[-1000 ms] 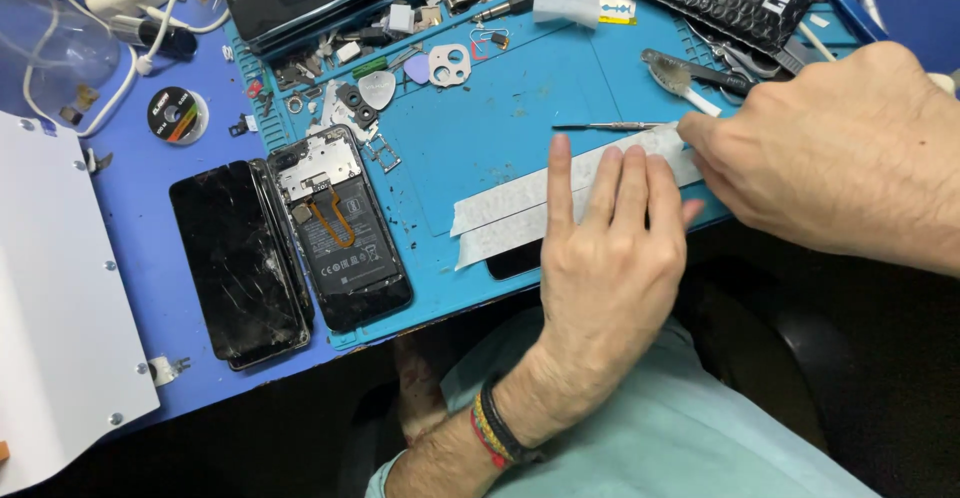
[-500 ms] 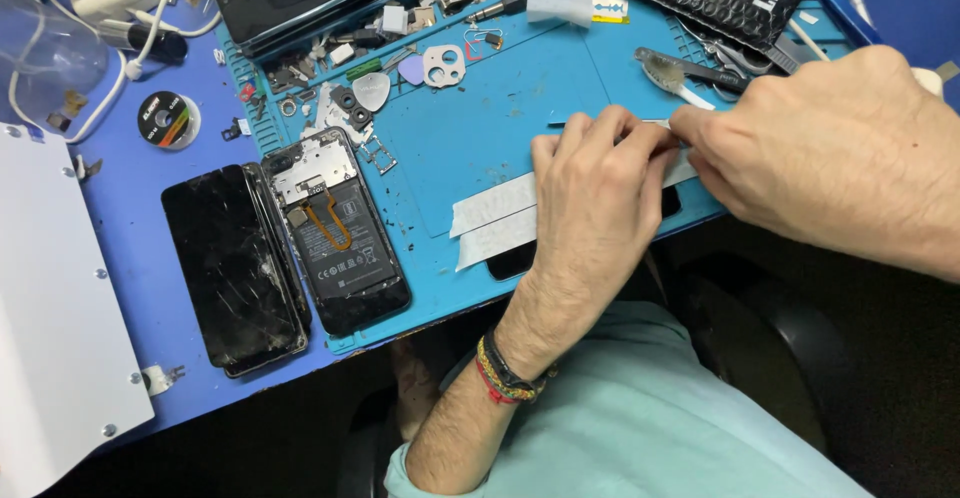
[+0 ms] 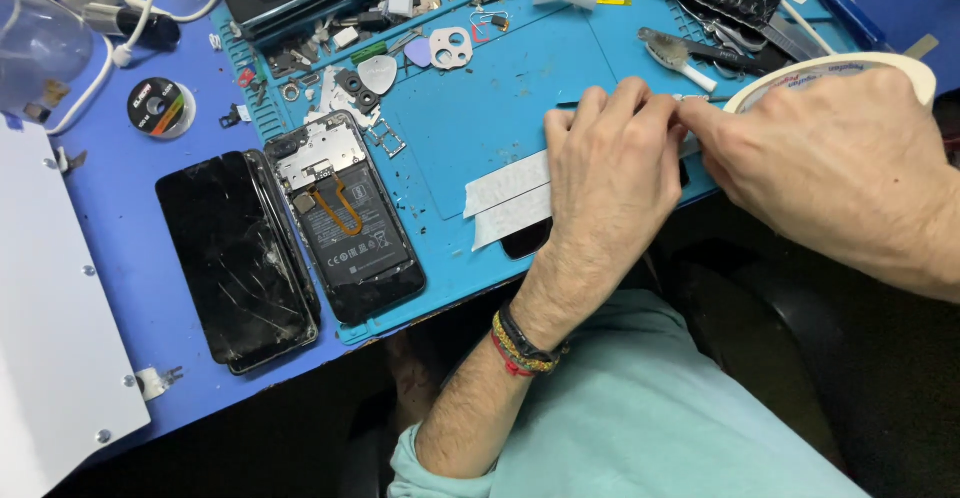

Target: Preparing a replacement smartphone screen by applying adhesive tape, cleaning the surface, and trimming excess material.

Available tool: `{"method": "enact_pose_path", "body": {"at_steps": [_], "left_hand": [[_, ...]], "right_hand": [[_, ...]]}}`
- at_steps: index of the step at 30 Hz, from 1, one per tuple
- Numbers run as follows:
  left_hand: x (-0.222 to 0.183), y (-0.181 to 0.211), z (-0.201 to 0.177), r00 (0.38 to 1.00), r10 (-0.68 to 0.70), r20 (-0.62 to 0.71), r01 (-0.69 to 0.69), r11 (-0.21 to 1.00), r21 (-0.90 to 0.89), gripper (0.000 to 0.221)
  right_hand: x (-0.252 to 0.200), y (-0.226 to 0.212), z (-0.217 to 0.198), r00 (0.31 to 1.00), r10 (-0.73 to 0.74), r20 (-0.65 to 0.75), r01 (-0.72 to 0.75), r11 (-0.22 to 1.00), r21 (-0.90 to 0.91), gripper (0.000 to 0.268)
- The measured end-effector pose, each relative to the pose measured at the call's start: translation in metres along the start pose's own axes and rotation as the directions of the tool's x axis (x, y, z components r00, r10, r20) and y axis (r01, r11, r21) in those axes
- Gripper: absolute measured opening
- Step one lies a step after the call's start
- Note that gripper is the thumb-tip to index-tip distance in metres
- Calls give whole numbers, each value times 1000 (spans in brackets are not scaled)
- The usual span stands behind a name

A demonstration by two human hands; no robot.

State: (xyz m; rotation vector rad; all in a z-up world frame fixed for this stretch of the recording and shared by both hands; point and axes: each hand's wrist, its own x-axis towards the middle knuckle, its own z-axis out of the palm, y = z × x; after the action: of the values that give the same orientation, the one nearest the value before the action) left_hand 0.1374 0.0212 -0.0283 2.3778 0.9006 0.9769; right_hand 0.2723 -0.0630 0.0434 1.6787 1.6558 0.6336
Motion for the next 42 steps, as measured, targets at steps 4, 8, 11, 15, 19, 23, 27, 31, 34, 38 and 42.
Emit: {"method": "enact_pose_path", "body": {"at_steps": [4,8,11,15,19,23,27,31,34,38,42], "left_hand": [[-2,5,4,998,39,-41,-32,988,150,13],[-3,11,9,997,32,-76,-14,973,231,22],[-3,13,12,998,0,-58,17,954,298,28],[-3,8,8,999,35,-40,-24,973,231,23],[-6,7,6,999,20,-49,-12,987,161,20],[-6,5,11,998,-47,50,35,974,222,53],[-4,9,4,1000,-29,6,26,955,296,82],[-4,13,-40,999,-19,-40,13,990,-143,39],[-10,23,-91,998,-59,24,64,909,-413,18],[-41,35,-110,907,-185,377,363,798,-481,33],[-61,42,-106,831,-332,447,542,667,-512,26]], "right_hand": [[-8,-10,19,997,-26,-71,25,1000,-16,19],[-13,-9,30,979,-96,-181,82,993,-83,14],[-17,-7,31,967,-124,-221,116,992,-50,8],[-47,-3,28,984,-76,-159,79,997,13,26],[-77,0,31,993,-11,-118,62,898,435,13],[-82,4,16,988,155,22,-106,555,825,13],[-84,6,15,952,128,278,-306,409,860,19],[-81,13,15,949,100,298,-314,287,905,32],[-78,18,10,951,64,301,-305,318,897,52],[-73,11,0,989,-89,119,-53,535,843,61],[-60,-6,0,914,-329,-238,393,566,725,66]]}}
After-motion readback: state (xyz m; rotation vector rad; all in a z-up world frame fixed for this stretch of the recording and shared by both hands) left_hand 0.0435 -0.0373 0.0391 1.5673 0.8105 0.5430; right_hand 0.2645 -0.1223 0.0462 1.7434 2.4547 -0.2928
